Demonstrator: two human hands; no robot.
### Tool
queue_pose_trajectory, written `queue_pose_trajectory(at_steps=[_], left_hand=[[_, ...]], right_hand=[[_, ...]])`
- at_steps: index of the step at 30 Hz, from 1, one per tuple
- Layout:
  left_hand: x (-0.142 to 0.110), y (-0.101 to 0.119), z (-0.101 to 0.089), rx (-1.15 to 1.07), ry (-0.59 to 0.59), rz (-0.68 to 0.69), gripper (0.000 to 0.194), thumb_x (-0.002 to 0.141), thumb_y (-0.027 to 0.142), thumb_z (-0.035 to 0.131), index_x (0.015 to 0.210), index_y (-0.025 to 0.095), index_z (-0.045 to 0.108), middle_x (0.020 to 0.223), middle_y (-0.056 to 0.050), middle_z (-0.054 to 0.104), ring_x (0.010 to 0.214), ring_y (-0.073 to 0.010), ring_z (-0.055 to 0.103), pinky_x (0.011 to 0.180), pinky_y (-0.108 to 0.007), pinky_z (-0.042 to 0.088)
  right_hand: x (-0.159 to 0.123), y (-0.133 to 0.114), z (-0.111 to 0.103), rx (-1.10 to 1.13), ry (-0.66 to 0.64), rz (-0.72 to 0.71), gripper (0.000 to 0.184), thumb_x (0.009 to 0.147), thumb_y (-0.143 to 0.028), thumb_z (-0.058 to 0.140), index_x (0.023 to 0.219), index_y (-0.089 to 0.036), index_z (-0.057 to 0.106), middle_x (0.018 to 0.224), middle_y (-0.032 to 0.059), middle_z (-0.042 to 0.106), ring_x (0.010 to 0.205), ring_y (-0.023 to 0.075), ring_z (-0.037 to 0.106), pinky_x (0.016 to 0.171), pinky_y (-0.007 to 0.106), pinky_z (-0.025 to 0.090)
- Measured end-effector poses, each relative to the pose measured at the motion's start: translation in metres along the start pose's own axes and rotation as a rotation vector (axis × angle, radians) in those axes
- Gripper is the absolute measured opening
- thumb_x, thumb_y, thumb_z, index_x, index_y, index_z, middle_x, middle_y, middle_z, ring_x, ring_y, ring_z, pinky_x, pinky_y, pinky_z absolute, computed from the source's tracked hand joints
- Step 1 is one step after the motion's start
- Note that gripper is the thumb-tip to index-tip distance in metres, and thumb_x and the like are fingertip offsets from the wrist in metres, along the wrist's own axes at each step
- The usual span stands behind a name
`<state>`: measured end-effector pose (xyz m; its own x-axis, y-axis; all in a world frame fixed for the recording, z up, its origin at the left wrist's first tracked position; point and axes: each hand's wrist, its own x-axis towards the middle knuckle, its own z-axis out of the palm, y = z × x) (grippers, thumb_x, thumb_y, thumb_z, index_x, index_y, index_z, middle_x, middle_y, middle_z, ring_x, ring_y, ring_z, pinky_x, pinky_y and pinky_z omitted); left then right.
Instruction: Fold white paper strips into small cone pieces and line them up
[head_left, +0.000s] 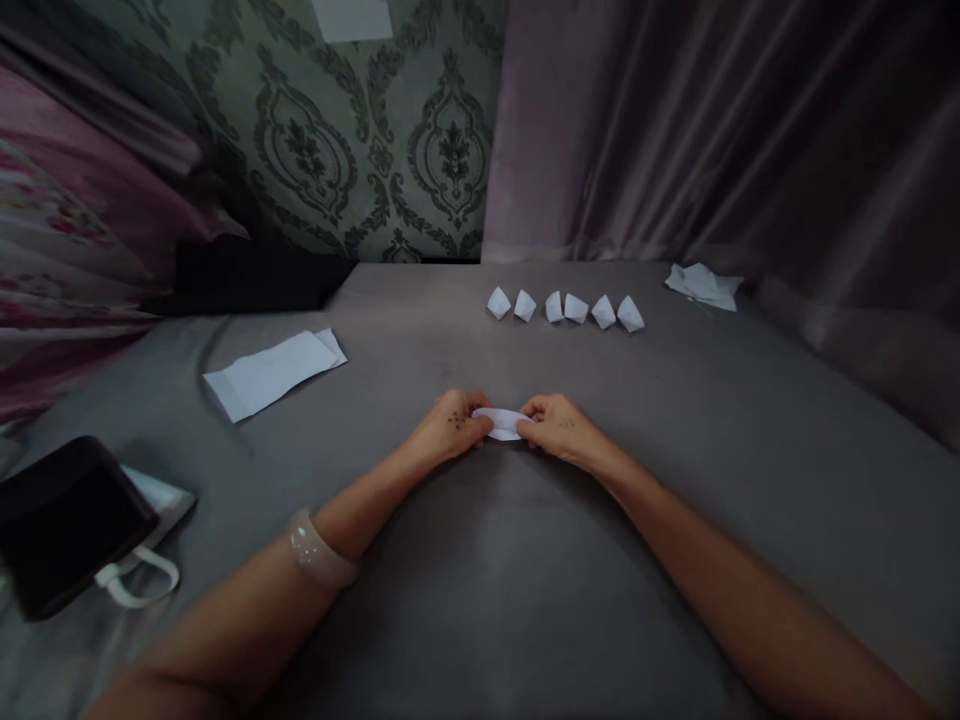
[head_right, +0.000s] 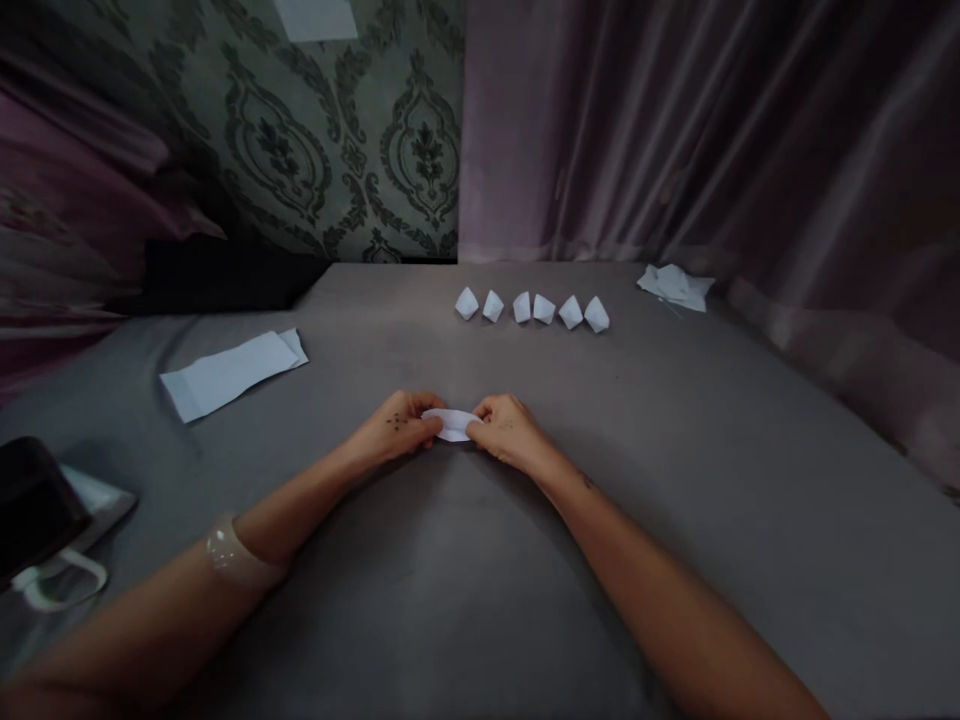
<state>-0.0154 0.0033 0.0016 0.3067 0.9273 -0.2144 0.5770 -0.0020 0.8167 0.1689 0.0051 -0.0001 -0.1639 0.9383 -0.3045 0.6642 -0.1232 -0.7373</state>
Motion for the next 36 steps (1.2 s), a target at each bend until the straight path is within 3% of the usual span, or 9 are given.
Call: queue_pose_trajectory(at_steps=[6, 11, 14, 18, 24, 31, 36], left_hand=[[-0.003, 0.006, 0.001, 0.003, 0.044, 0.014, 0.024, 0.072, 0.021, 0.048, 0.084, 0.014, 0.068, 0.052, 0.002, 0.056, 0.048, -0.0099, 0.048, 0.045, -0.019, 0.031], [-0.003, 0.005, 0.012, -0.129, 0.320, -0.019, 0.026, 0.076, 0.024, 0.051, 0.096, 0.013, 0.065, 0.067, -0.002, 0.064, 0.056, -0.0114, 0.056, 0.050, -0.019, 0.039], [-0.003, 0.006, 0.018, -0.205, 0.404, -0.001, 0.026, 0.078, 0.027, 0.053, 0.097, 0.012, 0.063, 0.071, -0.004, 0.065, 0.060, -0.0126, 0.059, 0.050, -0.020, 0.041], [-0.006, 0.006, 0.017, -0.270, 0.409, 0.002, 0.024, 0.081, 0.029, 0.050, 0.090, 0.011, 0.063, 0.067, -0.004, 0.064, 0.056, -0.0120, 0.057, 0.048, -0.019, 0.040], [-0.010, 0.003, 0.010, -0.215, 0.416, 0.004, 0.027, 0.082, 0.033, 0.049, 0.083, 0.012, 0.065, 0.064, -0.002, 0.062, 0.054, -0.0108, 0.053, 0.048, -0.019, 0.037], [-0.010, 0.001, 0.005, -0.088, 0.400, 0.004, 0.027, 0.080, 0.037, 0.053, 0.069, 0.014, 0.062, 0.058, 0.001, 0.056, 0.054, -0.0111, 0.050, 0.052, -0.022, 0.034], [-0.014, 0.007, 0.003, 0.039, 0.382, -0.014, 0.023, 0.081, 0.032, 0.052, 0.068, 0.016, 0.061, 0.056, 0.002, 0.054, 0.054, -0.0111, 0.048, 0.053, -0.023, 0.031]], right_hand=[[-0.007, -0.006, -0.002, -0.050, 0.020, -0.019, 0.008, 0.071, -0.019, 0.057, 0.073, -0.015, 0.063, 0.054, -0.0015, 0.059, 0.044, 0.0072, 0.045, 0.042, 0.019, 0.027], [-0.011, -0.013, 0.010, 0.114, 0.152, 0.005, 0.009, 0.075, -0.019, 0.053, 0.079, -0.016, 0.060, 0.054, -0.0017, 0.060, 0.042, 0.0070, 0.049, 0.041, 0.017, 0.033], [-0.008, -0.020, 0.023, 0.237, 0.183, 0.065, 0.012, 0.078, -0.022, 0.050, 0.086, -0.016, 0.056, 0.056, -0.0017, 0.062, 0.037, 0.0077, 0.049, 0.036, 0.017, 0.034], [-0.004, -0.033, 0.034, 0.249, 0.136, 0.043, 0.009, 0.080, -0.025, 0.048, 0.079, -0.017, 0.053, 0.056, -0.0003, 0.063, 0.037, 0.0091, 0.052, 0.033, 0.017, 0.035], [-0.001, -0.041, 0.033, 0.138, 0.153, -0.053, 0.023, 0.081, -0.029, 0.048, 0.062, -0.018, 0.051, 0.051, 0.0005, 0.061, 0.036, 0.0089, 0.051, 0.037, 0.018, 0.035], [-0.006, -0.038, 0.031, -0.054, 0.208, -0.169, 0.027, 0.083, -0.029, 0.048, 0.060, -0.017, 0.058, 0.054, 0.0024, 0.062, 0.049, 0.0116, 0.055, 0.048, 0.021, 0.034], [-0.003, -0.035, 0.034, -0.191, 0.250, -0.139, 0.028, 0.082, -0.029, 0.049, 0.059, -0.017, 0.061, 0.056, 0.0039, 0.063, 0.053, 0.0129, 0.055, 0.051, 0.023, 0.031]])
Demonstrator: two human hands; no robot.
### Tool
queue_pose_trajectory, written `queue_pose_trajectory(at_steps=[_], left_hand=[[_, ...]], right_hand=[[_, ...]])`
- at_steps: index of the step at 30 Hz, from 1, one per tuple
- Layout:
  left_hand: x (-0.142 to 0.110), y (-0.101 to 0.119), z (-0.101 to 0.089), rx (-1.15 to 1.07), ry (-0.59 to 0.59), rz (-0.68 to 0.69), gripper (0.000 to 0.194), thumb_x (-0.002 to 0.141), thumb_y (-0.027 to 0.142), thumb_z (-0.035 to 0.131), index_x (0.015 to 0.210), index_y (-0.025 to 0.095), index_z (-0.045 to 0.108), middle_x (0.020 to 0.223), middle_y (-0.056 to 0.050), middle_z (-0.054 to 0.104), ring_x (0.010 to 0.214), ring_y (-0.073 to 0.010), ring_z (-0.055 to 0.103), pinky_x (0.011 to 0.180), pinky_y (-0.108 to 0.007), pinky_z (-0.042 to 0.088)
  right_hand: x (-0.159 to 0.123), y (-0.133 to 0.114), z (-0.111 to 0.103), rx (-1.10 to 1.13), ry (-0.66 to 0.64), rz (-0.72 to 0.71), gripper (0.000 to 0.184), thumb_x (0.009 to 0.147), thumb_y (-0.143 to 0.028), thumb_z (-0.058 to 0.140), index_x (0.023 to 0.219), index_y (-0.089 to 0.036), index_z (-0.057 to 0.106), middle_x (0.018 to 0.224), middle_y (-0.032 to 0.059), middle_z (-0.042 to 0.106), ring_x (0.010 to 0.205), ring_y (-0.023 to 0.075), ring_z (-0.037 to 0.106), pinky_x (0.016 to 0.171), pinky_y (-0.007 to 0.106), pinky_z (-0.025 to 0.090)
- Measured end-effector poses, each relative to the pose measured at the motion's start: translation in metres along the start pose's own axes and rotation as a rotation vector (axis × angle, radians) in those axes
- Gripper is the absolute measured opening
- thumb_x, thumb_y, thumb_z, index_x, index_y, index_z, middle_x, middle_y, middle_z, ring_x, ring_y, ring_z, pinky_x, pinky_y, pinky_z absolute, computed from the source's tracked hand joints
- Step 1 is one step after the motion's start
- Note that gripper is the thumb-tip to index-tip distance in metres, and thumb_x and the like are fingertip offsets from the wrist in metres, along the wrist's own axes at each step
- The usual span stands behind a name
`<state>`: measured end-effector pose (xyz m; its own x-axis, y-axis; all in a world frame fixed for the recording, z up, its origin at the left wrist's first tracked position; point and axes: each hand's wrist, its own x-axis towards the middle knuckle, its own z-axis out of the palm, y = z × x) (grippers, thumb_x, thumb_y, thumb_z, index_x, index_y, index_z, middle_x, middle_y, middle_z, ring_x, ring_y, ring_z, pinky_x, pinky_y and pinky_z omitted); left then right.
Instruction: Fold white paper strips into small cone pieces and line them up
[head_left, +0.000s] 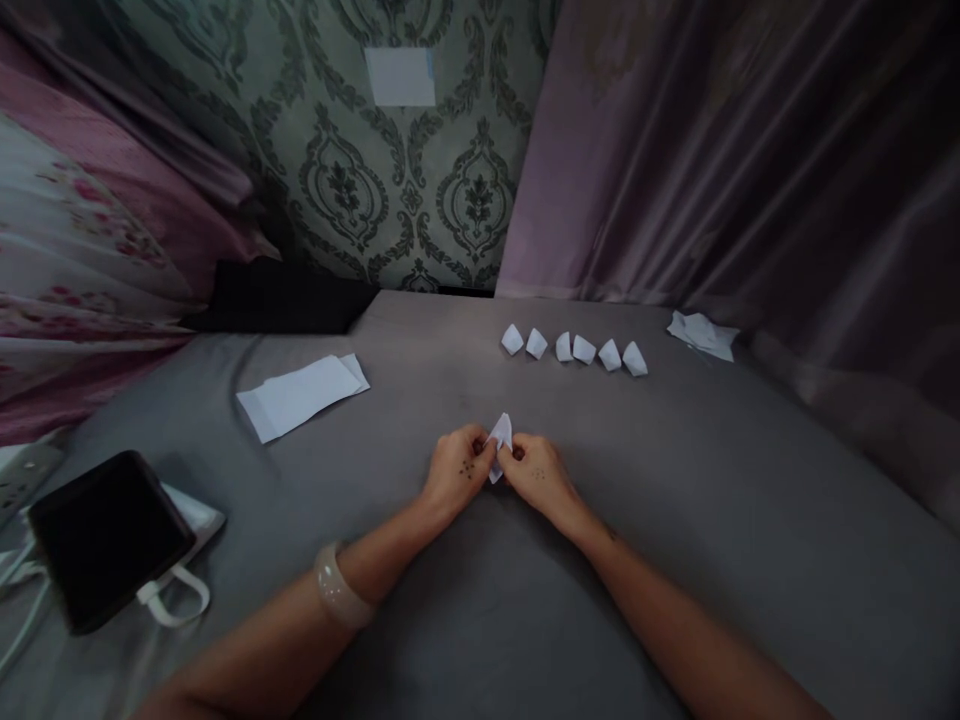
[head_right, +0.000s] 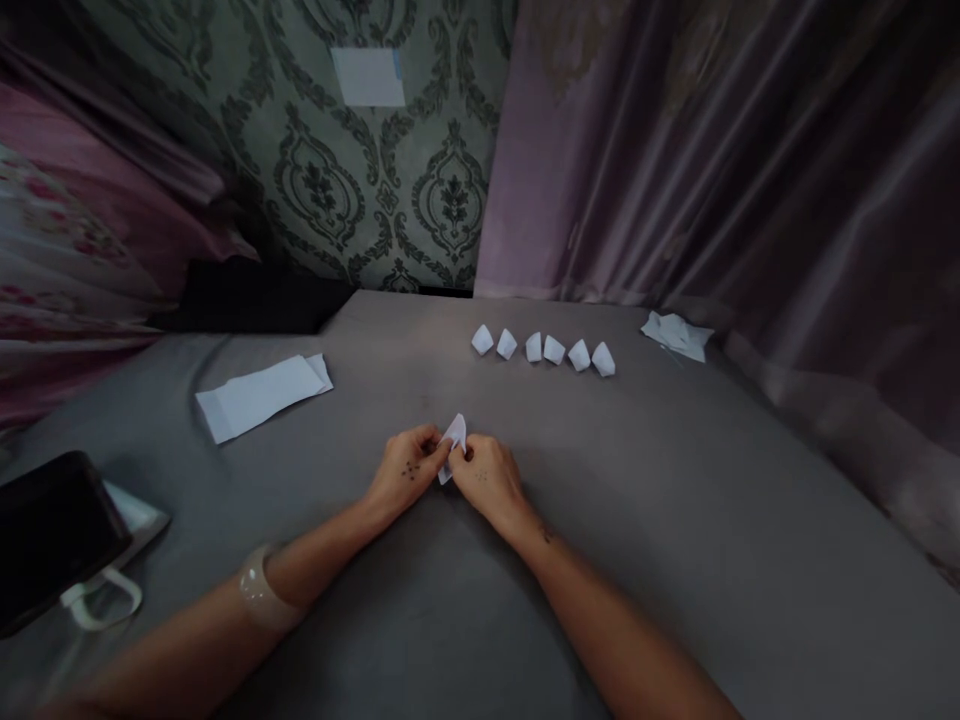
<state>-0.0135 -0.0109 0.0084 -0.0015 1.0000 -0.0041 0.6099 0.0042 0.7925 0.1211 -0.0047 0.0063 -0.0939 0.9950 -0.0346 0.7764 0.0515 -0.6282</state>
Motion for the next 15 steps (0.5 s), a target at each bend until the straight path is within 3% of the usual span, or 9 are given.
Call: queue_pose_trajectory(at_steps=[8, 15], left_hand=[[0.0007, -0.0038, 0.0020, 0.014, 0.013, 0.002, 0.012, 0.078, 0.027, 0.053, 0.073, 0.017, 0.059, 0.060, 0.001, 0.058, 0.057, -0.0122, 0.052, 0.055, -0.023, 0.032], [0.0084, -0.0082, 0.0009, 0.054, -0.081, -0.054, 0.012, 0.074, 0.026, 0.054, 0.071, 0.017, 0.061, 0.061, 0.000, 0.060, 0.059, -0.0132, 0.053, 0.053, -0.023, 0.031]], right_hand=[[-0.0008, -0.0002, 0.0005, -0.058, -0.041, 0.014, 0.028, 0.082, -0.030, 0.050, 0.062, -0.017, 0.066, 0.058, 0.0044, 0.065, 0.053, 0.0129, 0.053, 0.052, 0.024, 0.029], [0.0030, -0.0025, -0.0029, -0.049, -0.091, 0.031, 0.024, 0.079, -0.028, 0.054, 0.060, -0.018, 0.065, 0.053, 0.0031, 0.062, 0.049, 0.0129, 0.053, 0.050, 0.024, 0.029]])
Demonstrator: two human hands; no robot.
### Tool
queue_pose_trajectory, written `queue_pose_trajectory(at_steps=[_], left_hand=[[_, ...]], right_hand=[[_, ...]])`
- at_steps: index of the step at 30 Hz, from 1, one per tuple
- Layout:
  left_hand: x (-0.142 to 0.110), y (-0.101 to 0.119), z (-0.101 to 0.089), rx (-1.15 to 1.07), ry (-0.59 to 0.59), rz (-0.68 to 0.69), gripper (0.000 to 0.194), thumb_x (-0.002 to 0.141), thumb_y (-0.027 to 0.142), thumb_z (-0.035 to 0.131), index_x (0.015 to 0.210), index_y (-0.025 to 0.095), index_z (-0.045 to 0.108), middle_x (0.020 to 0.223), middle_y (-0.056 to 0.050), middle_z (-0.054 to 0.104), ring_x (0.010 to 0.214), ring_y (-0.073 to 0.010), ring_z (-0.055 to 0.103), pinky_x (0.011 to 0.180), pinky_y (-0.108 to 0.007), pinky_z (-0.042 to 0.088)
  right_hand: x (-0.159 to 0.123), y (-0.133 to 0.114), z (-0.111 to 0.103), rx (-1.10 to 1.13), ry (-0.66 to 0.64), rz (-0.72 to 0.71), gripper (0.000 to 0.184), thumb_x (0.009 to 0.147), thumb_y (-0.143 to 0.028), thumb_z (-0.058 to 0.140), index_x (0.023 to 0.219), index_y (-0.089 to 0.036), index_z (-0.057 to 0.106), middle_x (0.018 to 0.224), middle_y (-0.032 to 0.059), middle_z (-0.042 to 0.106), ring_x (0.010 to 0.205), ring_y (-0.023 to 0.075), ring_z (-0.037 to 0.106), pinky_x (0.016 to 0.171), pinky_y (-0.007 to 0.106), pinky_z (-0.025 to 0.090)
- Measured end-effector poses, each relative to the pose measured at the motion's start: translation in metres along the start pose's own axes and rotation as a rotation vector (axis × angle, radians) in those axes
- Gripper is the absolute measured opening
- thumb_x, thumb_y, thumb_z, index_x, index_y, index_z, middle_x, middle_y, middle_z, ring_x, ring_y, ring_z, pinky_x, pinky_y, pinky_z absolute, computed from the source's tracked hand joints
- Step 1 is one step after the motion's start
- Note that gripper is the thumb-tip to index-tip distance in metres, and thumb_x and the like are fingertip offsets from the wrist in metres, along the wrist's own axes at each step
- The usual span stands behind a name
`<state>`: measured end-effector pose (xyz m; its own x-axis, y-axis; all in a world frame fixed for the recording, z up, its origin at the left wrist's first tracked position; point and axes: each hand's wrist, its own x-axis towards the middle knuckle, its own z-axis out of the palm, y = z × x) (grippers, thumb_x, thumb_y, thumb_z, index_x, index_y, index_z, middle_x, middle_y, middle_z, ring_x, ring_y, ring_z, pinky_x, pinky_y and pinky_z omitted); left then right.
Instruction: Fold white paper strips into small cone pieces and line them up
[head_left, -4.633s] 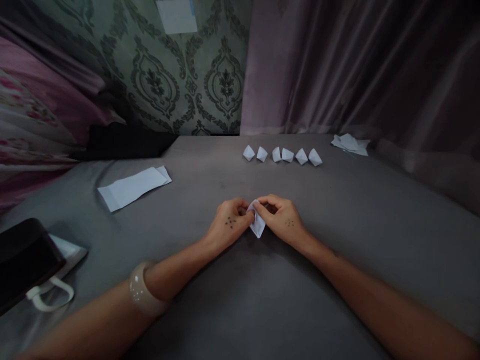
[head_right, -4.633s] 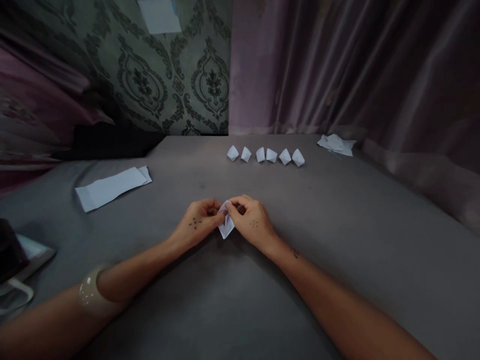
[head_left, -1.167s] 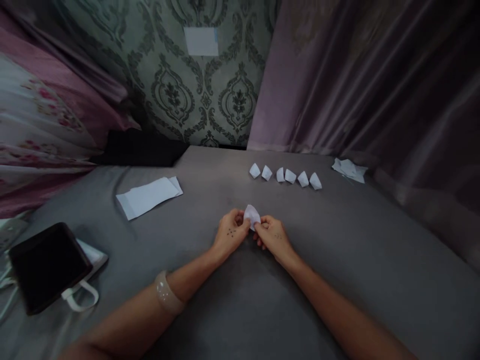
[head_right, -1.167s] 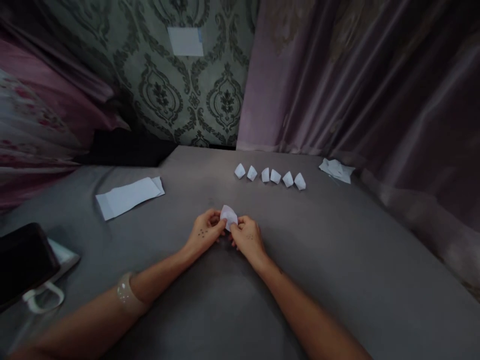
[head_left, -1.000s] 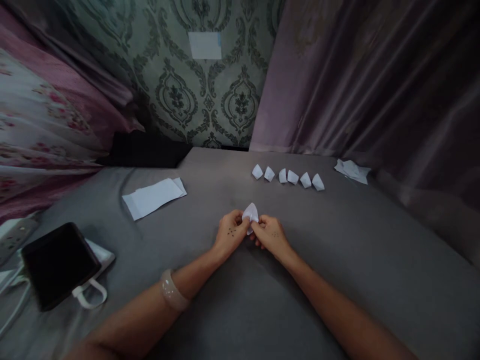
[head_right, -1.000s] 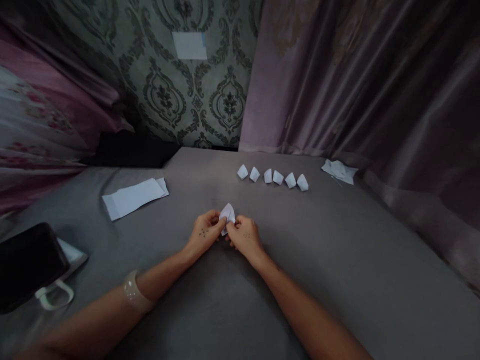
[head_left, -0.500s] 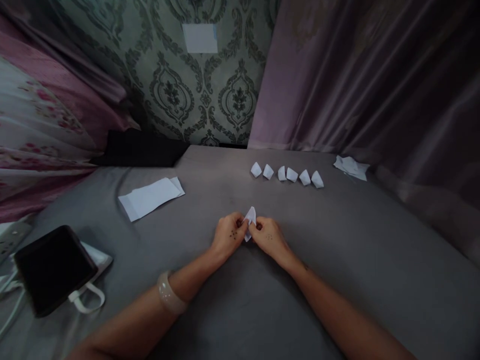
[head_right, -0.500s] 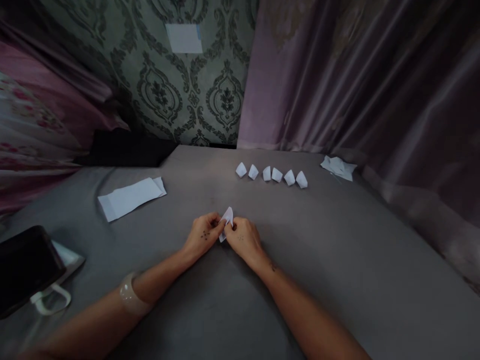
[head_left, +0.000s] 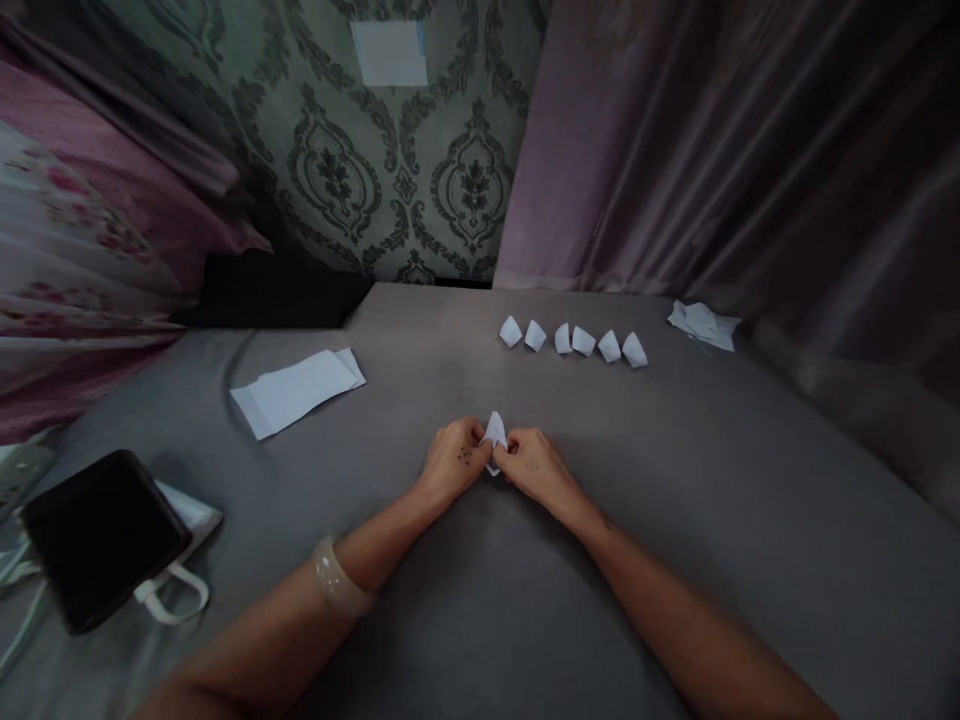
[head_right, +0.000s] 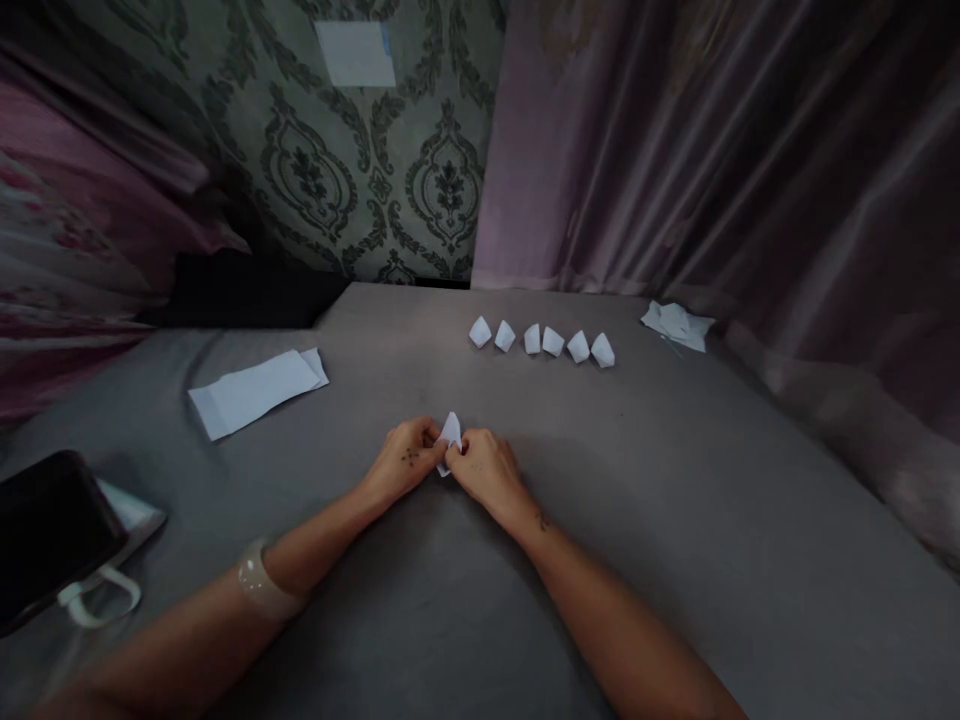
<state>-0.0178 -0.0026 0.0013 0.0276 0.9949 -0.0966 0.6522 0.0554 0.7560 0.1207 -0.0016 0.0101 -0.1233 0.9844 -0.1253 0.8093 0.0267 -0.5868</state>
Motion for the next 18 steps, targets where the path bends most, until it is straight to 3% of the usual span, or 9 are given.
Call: queue_pose_trajectory(at_steps=[3, 8, 11, 15, 18], left_hand=[[0.003, -0.001, -0.001, -0.007, -0.007, -0.013, 0.014, 0.073, 0.028, 0.055, 0.070, 0.016, 0.062, 0.061, 0.000, 0.060, 0.059, -0.0134, 0.054, 0.053, -0.023, 0.032], [0.004, -0.001, -0.003, -0.069, 0.002, -0.026, 0.013, 0.072, 0.028, 0.057, 0.072, 0.015, 0.063, 0.062, -0.001, 0.062, 0.059, -0.0133, 0.056, 0.054, -0.022, 0.034], [0.003, 0.001, -0.004, -0.075, 0.022, -0.020, 0.012, 0.072, 0.026, 0.057, 0.071, 0.015, 0.062, 0.062, -0.001, 0.062, 0.059, -0.0133, 0.056, 0.054, -0.023, 0.035], [0.001, 0.004, -0.003, -0.070, 0.022, -0.034, 0.014, 0.074, 0.026, 0.055, 0.070, 0.016, 0.062, 0.061, -0.002, 0.062, 0.059, -0.0133, 0.055, 0.054, -0.023, 0.035], [0.001, 0.004, -0.003, -0.067, 0.025, -0.027, 0.012, 0.073, 0.024, 0.054, 0.069, 0.016, 0.062, 0.061, -0.001, 0.062, 0.059, -0.0130, 0.055, 0.055, -0.023, 0.035]], right_hand=[[-0.001, 0.002, -0.004, 0.064, 0.001, -0.008, 0.024, 0.081, -0.031, 0.053, 0.066, -0.017, 0.065, 0.055, 0.0026, 0.063, 0.049, 0.0127, 0.054, 0.049, 0.023, 0.031], [-0.019, 0.004, -0.012, 0.117, 0.180, -0.137, 0.026, 0.087, -0.028, 0.045, 0.099, -0.018, 0.065, 0.063, 0.0012, 0.066, 0.054, 0.0130, 0.057, 0.053, 0.022, 0.036], [-0.027, 0.001, -0.012, 0.030, 0.127, -0.214, 0.030, 0.086, -0.022, 0.044, 0.103, -0.019, 0.068, 0.072, 0.0044, 0.070, 0.059, 0.0145, 0.060, 0.059, 0.024, 0.039], [-0.026, -0.002, -0.006, -0.073, 0.070, -0.188, 0.036, 0.084, -0.019, 0.043, 0.109, -0.014, 0.068, 0.080, 0.0098, 0.072, 0.069, 0.0183, 0.063, 0.065, 0.027, 0.040], [-0.023, -0.002, -0.004, -0.051, 0.052, -0.175, 0.038, 0.084, -0.019, 0.044, 0.114, -0.013, 0.066, 0.075, 0.0086, 0.071, 0.063, 0.0167, 0.060, 0.061, 0.026, 0.039]])
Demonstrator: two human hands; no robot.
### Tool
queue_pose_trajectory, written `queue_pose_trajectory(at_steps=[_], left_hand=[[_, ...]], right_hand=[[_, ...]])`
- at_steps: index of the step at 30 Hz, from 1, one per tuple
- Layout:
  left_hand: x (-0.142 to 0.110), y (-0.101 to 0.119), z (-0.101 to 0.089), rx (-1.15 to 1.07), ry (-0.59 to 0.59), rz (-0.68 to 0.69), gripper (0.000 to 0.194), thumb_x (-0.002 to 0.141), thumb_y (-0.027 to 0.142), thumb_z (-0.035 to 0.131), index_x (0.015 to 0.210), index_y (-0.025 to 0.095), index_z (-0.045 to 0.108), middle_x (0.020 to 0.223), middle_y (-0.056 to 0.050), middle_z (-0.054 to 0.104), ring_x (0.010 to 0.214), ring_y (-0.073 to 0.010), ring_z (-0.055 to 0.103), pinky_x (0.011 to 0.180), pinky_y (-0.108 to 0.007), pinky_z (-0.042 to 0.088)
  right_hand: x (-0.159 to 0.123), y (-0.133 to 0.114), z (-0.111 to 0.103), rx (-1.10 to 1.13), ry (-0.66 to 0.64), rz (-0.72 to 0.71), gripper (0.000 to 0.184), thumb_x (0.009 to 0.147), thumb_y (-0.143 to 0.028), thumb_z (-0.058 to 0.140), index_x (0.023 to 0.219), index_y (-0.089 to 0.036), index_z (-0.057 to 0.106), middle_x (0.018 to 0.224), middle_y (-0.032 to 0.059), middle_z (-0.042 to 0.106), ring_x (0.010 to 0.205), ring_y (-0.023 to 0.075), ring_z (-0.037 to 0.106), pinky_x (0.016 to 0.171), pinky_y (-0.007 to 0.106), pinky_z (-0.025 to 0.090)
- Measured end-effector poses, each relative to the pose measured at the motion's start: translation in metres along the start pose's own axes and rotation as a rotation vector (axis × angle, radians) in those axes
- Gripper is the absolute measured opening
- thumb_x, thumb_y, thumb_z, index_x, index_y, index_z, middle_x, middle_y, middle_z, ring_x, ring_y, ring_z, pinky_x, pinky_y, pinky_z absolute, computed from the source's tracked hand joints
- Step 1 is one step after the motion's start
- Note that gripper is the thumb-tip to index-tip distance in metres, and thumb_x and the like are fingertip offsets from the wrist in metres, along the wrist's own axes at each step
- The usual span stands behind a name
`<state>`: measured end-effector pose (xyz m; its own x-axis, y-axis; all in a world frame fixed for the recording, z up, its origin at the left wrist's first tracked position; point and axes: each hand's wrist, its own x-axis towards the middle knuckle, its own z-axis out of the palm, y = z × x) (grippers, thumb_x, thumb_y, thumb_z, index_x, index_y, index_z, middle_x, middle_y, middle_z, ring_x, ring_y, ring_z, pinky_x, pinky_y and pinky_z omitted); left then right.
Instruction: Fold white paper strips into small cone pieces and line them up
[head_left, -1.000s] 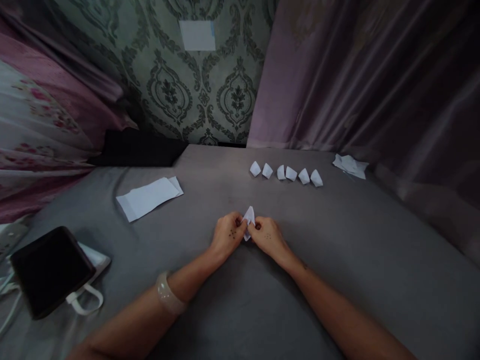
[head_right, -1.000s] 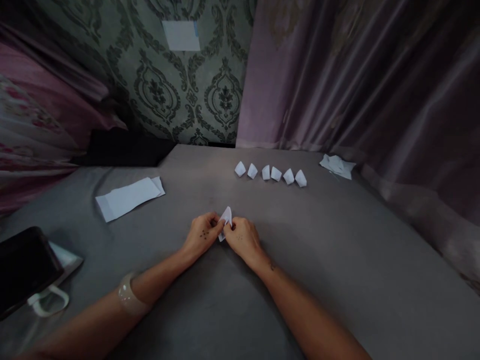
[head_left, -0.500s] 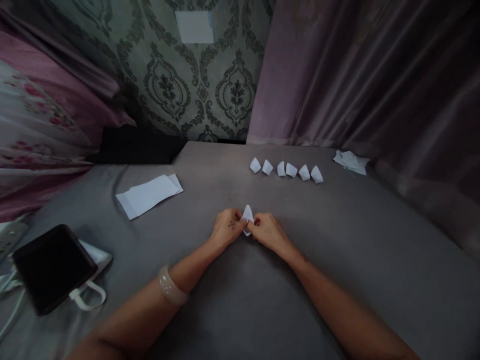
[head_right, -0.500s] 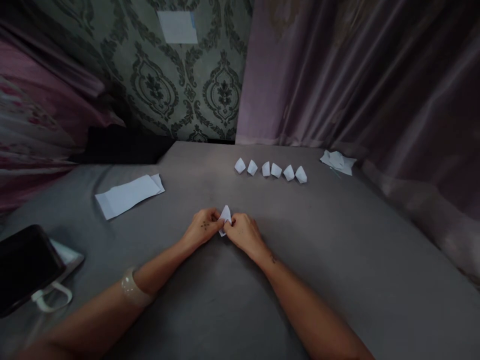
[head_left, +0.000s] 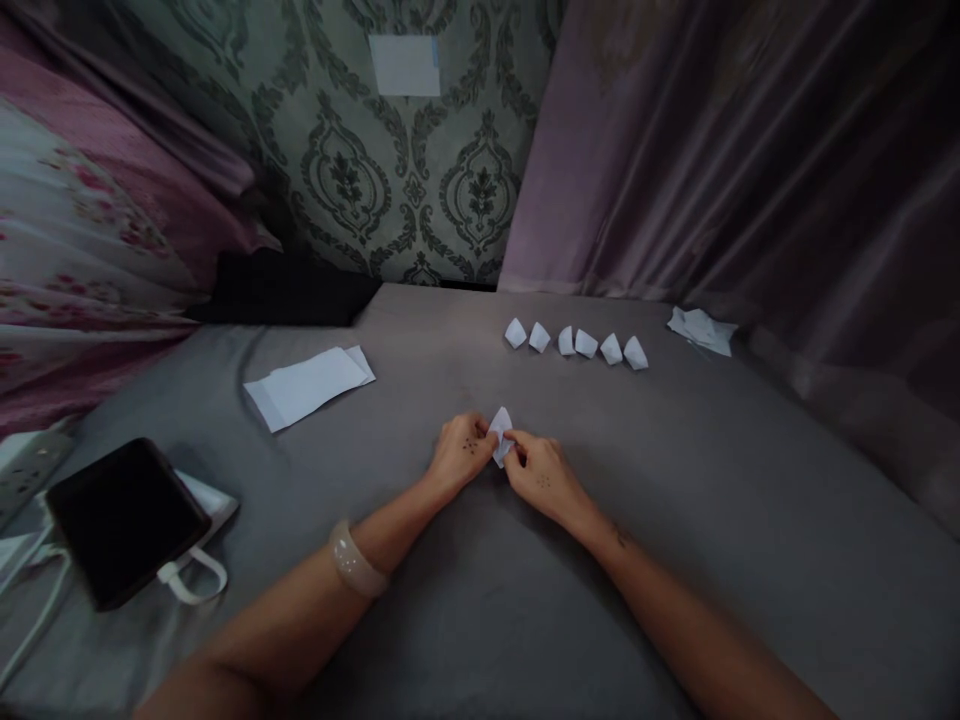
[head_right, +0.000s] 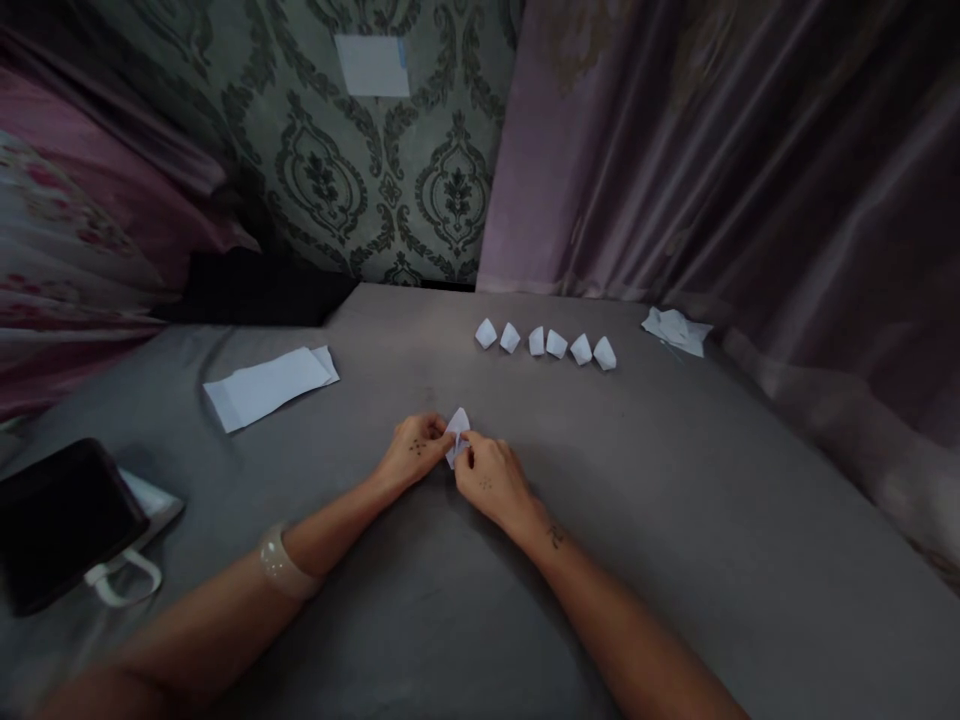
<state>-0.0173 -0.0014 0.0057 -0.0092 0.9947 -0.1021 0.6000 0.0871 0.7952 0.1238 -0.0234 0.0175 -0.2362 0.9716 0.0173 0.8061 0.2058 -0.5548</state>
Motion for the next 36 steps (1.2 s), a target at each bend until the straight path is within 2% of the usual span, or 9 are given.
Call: queue_pose_trajectory(at_steps=[6, 11, 16, 19, 23, 27, 32, 36], left_hand=[[0.005, -0.007, 0.002, -0.034, -0.019, 0.010, 0.010, 0.071, 0.022, 0.055, 0.069, 0.015, 0.061, 0.060, -0.001, 0.061, 0.057, -0.0122, 0.054, 0.053, -0.022, 0.035], [0.008, -0.014, 0.005, -0.034, -0.016, 0.060, 0.011, 0.072, 0.023, 0.055, 0.070, 0.014, 0.062, 0.060, 0.000, 0.061, 0.057, -0.0118, 0.054, 0.052, -0.021, 0.035], [0.008, -0.014, 0.006, -0.023, -0.007, 0.034, 0.010, 0.071, 0.022, 0.055, 0.068, 0.014, 0.062, 0.058, 0.000, 0.060, 0.056, -0.0117, 0.053, 0.051, -0.021, 0.034], [0.008, -0.011, 0.004, -0.024, 0.011, 0.026, 0.010, 0.070, 0.022, 0.056, 0.068, 0.015, 0.062, 0.059, -0.001, 0.061, 0.057, -0.0122, 0.054, 0.052, -0.021, 0.035], [0.007, -0.009, 0.002, -0.039, 0.035, 0.004, 0.009, 0.070, 0.021, 0.055, 0.067, 0.015, 0.061, 0.059, -0.001, 0.061, 0.057, -0.0122, 0.055, 0.053, -0.022, 0.036], [0.009, -0.011, 0.002, -0.074, 0.051, -0.035, 0.007, 0.070, 0.021, 0.055, 0.068, 0.015, 0.060, 0.059, -0.001, 0.061, 0.057, -0.0127, 0.057, 0.052, -0.022, 0.037], [0.018, -0.021, 0.003, -0.128, 0.106, -0.073, 0.006, 0.072, 0.022, 0.054, 0.074, 0.017, 0.056, 0.057, 0.000, 0.061, 0.050, -0.0117, 0.055, 0.048, -0.020, 0.036], [0.028, -0.026, -0.003, -0.237, 0.169, -0.082, 0.016, 0.081, 0.030, 0.050, 0.084, 0.016, 0.055, 0.060, -0.002, 0.064, 0.049, -0.0112, 0.055, 0.049, -0.021, 0.039]], right_hand=[[0.001, 0.000, -0.001, 0.057, -0.026, -0.001, 0.038, 0.081, -0.016, 0.045, 0.113, -0.014, 0.066, 0.062, 0.0041, 0.066, 0.052, 0.0134, 0.052, 0.054, 0.023, 0.035], [0.005, 0.003, 0.001, 0.091, -0.042, 0.015, 0.039, 0.079, -0.014, 0.045, 0.112, -0.014, 0.066, 0.060, 0.0027, 0.064, 0.052, 0.0128, 0.052, 0.055, 0.022, 0.035], [0.005, 0.003, -0.003, 0.074, -0.082, -0.021, 0.038, 0.080, -0.014, 0.044, 0.109, -0.015, 0.067, 0.059, 0.0026, 0.064, 0.051, 0.0127, 0.053, 0.053, 0.023, 0.034], [-0.003, 0.000, -0.008, 0.028, -0.050, -0.034, 0.034, 0.082, -0.017, 0.044, 0.107, -0.016, 0.067, 0.060, 0.0025, 0.065, 0.052, 0.0133, 0.055, 0.055, 0.024, 0.035], [-0.015, -0.006, -0.009, -0.069, -0.010, -0.116, 0.026, 0.083, -0.023, 0.052, 0.107, -0.022, 0.063, 0.067, -0.0002, 0.068, 0.061, 0.0159, 0.062, 0.060, 0.025, 0.037], [-0.016, -0.009, -0.003, -0.171, -0.015, -0.209, 0.020, 0.091, -0.027, 0.048, 0.102, -0.021, 0.063, 0.086, 0.0038, 0.071, 0.077, 0.0189, 0.066, 0.065, 0.027, 0.039], [-0.004, -0.009, 0.002, -0.239, -0.001, -0.255, 0.029, 0.097, -0.023, 0.037, 0.093, -0.017, 0.065, 0.086, 0.0075, 0.070, 0.081, 0.0186, 0.066, 0.070, 0.027, 0.042], [0.020, -0.011, 0.003, -0.277, -0.010, -0.254, 0.030, 0.098, -0.024, 0.036, 0.097, -0.017, 0.065, 0.091, 0.0083, 0.071, 0.087, 0.0177, 0.066, 0.075, 0.026, 0.043]])
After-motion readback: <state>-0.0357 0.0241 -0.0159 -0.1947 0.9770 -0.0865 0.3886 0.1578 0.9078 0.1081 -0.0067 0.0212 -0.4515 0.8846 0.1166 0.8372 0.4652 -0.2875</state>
